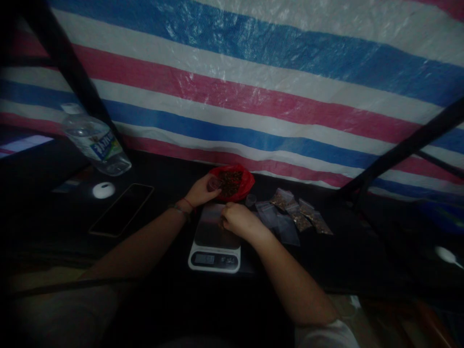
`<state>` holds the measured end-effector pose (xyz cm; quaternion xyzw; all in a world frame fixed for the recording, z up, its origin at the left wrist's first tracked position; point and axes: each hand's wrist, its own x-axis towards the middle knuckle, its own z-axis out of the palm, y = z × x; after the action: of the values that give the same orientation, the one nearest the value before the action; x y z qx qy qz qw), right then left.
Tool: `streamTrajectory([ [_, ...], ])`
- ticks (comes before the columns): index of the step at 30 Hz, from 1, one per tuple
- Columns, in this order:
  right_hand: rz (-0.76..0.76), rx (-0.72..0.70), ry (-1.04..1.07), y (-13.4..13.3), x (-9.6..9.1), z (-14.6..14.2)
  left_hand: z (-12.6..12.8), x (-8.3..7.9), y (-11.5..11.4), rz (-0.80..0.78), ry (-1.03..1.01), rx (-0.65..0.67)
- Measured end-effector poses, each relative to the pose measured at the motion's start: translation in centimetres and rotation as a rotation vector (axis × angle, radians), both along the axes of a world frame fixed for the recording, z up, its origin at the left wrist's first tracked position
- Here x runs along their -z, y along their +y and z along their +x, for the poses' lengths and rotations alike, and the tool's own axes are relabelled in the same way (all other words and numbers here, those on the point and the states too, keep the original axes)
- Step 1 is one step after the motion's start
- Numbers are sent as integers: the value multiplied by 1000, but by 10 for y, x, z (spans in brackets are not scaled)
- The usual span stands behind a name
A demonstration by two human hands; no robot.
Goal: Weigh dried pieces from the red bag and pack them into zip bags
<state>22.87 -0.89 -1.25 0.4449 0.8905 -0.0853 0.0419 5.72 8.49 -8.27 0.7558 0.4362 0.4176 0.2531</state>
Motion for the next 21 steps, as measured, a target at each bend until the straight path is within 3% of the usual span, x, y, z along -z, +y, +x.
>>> streamTrajectory([
  [6, 1, -27, 88, 0, 5, 4, -1, -3, 0, 7, 30, 21],
  [11, 8, -49, 280, 7, 0, 15, -1, -2, 0, 22, -2, 60],
  [16, 143, 47, 544, 36, -13, 22, 1, -6, -3, 33, -4, 135],
  [21, 202, 106, 595, 71, -8, 6, 2, -8, -4, 70, 10, 137],
])
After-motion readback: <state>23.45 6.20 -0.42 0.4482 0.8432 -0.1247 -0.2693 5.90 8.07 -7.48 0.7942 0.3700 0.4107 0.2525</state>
